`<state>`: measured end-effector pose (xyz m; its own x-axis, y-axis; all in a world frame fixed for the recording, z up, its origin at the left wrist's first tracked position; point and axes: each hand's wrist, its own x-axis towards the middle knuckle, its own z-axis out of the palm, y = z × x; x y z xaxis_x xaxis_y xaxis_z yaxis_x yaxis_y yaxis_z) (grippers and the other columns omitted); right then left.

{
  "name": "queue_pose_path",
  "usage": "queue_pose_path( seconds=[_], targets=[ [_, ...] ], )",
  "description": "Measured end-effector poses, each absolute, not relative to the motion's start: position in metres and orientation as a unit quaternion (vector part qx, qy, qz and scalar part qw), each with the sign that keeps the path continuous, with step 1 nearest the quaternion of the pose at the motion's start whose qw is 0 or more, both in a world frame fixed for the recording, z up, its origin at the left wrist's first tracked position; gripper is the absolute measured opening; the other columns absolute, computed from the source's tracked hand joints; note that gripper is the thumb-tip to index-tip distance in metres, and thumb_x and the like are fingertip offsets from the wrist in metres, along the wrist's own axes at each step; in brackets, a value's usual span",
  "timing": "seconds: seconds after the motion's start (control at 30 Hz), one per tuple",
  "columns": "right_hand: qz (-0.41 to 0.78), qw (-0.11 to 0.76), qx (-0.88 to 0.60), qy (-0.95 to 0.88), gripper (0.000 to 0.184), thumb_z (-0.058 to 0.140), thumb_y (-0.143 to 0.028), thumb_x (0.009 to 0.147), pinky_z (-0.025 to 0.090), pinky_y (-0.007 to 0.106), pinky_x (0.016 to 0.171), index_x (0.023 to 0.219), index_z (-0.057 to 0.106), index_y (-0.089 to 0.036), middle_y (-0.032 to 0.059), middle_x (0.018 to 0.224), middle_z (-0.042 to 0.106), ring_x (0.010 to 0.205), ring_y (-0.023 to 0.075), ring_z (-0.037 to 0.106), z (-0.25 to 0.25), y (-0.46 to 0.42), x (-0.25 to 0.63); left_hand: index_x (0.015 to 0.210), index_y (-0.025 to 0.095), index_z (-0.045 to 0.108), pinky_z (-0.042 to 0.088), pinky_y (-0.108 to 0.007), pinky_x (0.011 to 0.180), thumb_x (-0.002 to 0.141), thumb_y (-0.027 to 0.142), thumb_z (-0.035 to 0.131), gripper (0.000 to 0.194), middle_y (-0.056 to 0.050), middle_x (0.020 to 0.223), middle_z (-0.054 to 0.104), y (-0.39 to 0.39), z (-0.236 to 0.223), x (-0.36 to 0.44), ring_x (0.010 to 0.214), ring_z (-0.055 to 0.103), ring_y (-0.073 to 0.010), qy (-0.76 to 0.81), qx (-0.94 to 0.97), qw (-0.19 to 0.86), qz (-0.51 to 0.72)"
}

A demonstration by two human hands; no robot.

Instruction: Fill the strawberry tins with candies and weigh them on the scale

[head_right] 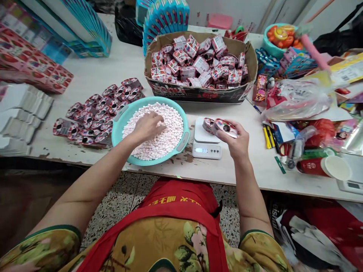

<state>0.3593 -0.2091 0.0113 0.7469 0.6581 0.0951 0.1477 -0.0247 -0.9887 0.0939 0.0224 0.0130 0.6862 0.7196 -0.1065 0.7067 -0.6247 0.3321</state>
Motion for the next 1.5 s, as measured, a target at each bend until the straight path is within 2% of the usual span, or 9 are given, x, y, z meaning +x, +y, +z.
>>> queue_pose_path(
  seconds=[0.13, 0.23, 0.37, 0.7, 0.8, 0.93, 1.13, 1.3, 1.5],
  targets=[
    [0.174, 0.624, -0.734, -0.203, 0.059, 0.094, -0.040, 0.055, 0.060, 0.037, 0.074, 0.108, 0.077, -0.021, 0.0057, 0.101, 0.076, 0.089, 0.0239, 0.071, -0.007, -0.249, 0.380, 0.120, 0.021, 0.066, 0.049, -0.042, 0.096, 0.099, 0.030, 0.056, 0.025, -0.011, 0.127, 0.068, 0.002, 0.032, 0.155, 0.116, 0.062, -0.0285, 0.303, 0.931, 0.185, 0.080],
    [0.216, 0.592, -0.754, -0.184, 0.061, 0.094, -0.042, 0.053, 0.059, 0.036, 0.074, 0.107, 0.077, -0.019, 0.0070, 0.099, 0.077, 0.084, 0.0224, 0.070, -0.018, -0.260, 0.387, 0.136, 0.022, 0.059, 0.048, -0.040, 0.100, 0.091, 0.023, 0.067, 0.046, -0.012, 0.145, 0.060, -0.020, 0.022, 0.223, 0.129, 0.056, -0.0287, 0.150, 0.967, 0.196, 0.058],
    [0.276, 0.552, -0.759, -0.208, 0.067, 0.094, -0.047, 0.053, 0.058, 0.036, 0.075, 0.111, 0.077, -0.017, 0.0095, 0.103, 0.078, 0.086, 0.0229, 0.070, -0.029, -0.248, 0.389, 0.126, 0.023, 0.065, 0.048, -0.040, 0.099, 0.086, 0.026, 0.070, 0.041, -0.012, 0.133, 0.067, -0.029, 0.000, 0.285, 0.121, 0.062, -0.0299, 0.091, 0.966, 0.240, -0.026],
    [0.142, 0.477, -0.791, -0.357, 0.073, 0.085, -0.060, 0.060, 0.047, 0.055, 0.109, 0.117, 0.074, -0.017, 0.0152, 0.120, 0.070, 0.117, 0.0338, 0.062, -0.046, -0.147, 0.386, 0.113, 0.019, 0.066, 0.057, -0.028, 0.074, 0.076, 0.029, 0.079, 0.040, -0.002, 0.097, 0.075, 0.023, 0.023, 0.178, 0.077, 0.069, -0.0149, 0.333, 0.405, 0.781, 0.339],
    [0.064, 0.486, -0.765, -0.419, 0.077, 0.079, -0.063, 0.071, 0.049, 0.055, 0.106, 0.135, 0.065, -0.022, 0.0172, 0.138, 0.061, 0.124, 0.0344, 0.058, -0.016, -0.122, 0.350, 0.106, 0.018, 0.069, 0.060, -0.029, 0.074, 0.090, 0.042, 0.069, 0.029, -0.004, 0.090, 0.076, 0.019, 0.020, 0.145, 0.078, 0.073, -0.0176, 0.382, 0.277, 0.793, 0.384],
    [0.237, 0.470, -0.666, -0.529, 0.078, 0.074, -0.060, 0.081, 0.057, 0.046, 0.092, 0.148, 0.051, -0.028, 0.0127, 0.140, 0.061, 0.106, 0.0277, 0.067, 0.025, -0.079, 0.276, 0.115, 0.016, 0.070, 0.062, -0.036, 0.085, 0.103, 0.048, 0.052, 0.039, -0.009, 0.094, 0.079, 0.010, 0.014, 0.131, 0.089, 0.076, -0.0227, 0.416, 0.202, 0.798, 0.386],
    [0.295, 0.446, -0.647, -0.543, 0.065, 0.079, -0.040, 0.069, 0.054, 0.041, 0.088, 0.126, 0.054, -0.023, 0.0030, 0.102, 0.071, 0.091, 0.0242, 0.067, 0.036, -0.043, 0.235, 0.111, 0.014, 0.071, 0.060, -0.033, 0.093, 0.107, 0.035, 0.045, 0.033, -0.008, 0.090, 0.079, 0.015, 0.010, 0.127, 0.091, 0.076, -0.0201, 0.396, 0.165, 0.796, 0.427],
    [0.278, 0.444, -0.689, -0.500, 0.062, 0.087, -0.046, 0.055, 0.051, 0.036, 0.079, 0.101, 0.052, -0.023, -0.0002, 0.092, 0.066, 0.083, 0.0211, 0.061, 0.028, -0.053, 0.252, 0.088, 0.013, 0.069, 0.056, -0.024, 0.073, 0.092, 0.019, 0.068, 0.007, -0.002, 0.071, 0.071, 0.021, 0.006, 0.125, 0.065, 0.068, -0.0127, 0.429, 0.185, 0.785, 0.407],
    [0.390, 0.475, -0.628, -0.478, 0.061, 0.091, -0.053, 0.049, 0.052, 0.035, 0.078, 0.091, 0.060, -0.021, -0.0004, 0.084, 0.066, 0.081, 0.0205, 0.062, 0.021, -0.070, 0.264, 0.086, 0.015, 0.064, 0.040, -0.016, 0.050, 0.091, 0.017, 0.071, 0.009, 0.005, 0.061, 0.056, 0.019, 0.020, 0.131, 0.050, 0.051, -0.0044, 0.388, 0.219, 0.776, 0.446]
  ],
)
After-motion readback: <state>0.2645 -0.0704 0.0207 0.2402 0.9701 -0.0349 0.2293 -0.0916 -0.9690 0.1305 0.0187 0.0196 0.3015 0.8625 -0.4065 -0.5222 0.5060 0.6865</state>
